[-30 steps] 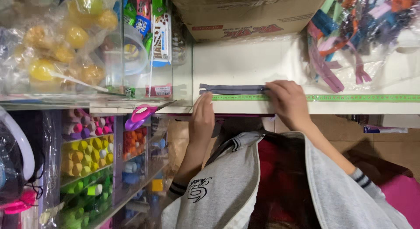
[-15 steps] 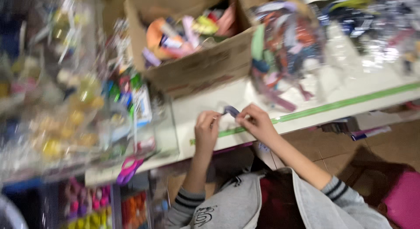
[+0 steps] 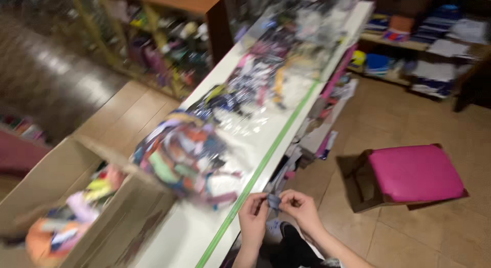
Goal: The person sorts various colored zippers by taking them one at a time from a box, laying them against a measuring tape on a counter, and then placing them into different plastic bags.
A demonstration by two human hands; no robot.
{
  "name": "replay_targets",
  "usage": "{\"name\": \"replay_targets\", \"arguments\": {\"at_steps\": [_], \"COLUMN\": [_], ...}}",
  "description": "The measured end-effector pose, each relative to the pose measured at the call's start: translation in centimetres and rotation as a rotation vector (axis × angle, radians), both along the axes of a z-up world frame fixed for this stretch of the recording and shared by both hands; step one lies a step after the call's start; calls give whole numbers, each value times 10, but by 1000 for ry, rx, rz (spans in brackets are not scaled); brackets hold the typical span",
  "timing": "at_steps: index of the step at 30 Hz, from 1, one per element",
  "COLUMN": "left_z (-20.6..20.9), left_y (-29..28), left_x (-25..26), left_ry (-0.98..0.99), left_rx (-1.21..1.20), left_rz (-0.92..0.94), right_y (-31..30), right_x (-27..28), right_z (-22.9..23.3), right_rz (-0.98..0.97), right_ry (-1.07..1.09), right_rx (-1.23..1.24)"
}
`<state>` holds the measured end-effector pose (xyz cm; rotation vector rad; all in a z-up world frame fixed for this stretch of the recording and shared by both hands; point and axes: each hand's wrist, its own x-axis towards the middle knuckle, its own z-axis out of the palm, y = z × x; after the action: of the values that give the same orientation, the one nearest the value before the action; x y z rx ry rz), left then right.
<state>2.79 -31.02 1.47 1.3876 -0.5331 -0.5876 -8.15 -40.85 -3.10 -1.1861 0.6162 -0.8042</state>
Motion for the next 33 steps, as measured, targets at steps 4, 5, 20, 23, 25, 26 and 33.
{"name": "replay_targets", "arguments": {"at_steps": [4,5,20,23,25,26,33], "left_z": [-1,-4,10,9,8,6,24], "left_y": [-49,-61,-261,-274,-278,-279,-298], "left_x": [-21,-26,-17,-8,2,7,65], "left_ry": [3,-60,-375,-349,-374,-415,-622], "left_rx": [-34,-112,-87,-103,-116,-131,-178], "left_rz": [-16,-31,58,110,149,167,287], "right_y": [-36,-48,-297,-330,-353,-367,-404], "right_x": [-22,-26,-12,32,68,88,220], "right_z": [0,-10,11,14,-1,-16,-38], "right_rz": [8,-3,-375,-327,-292,-271,-90], "right_ry": [14,-45,44,93,114,55,-267], "right_rx": [56,74,20,-128,-198,-237,-449]}}
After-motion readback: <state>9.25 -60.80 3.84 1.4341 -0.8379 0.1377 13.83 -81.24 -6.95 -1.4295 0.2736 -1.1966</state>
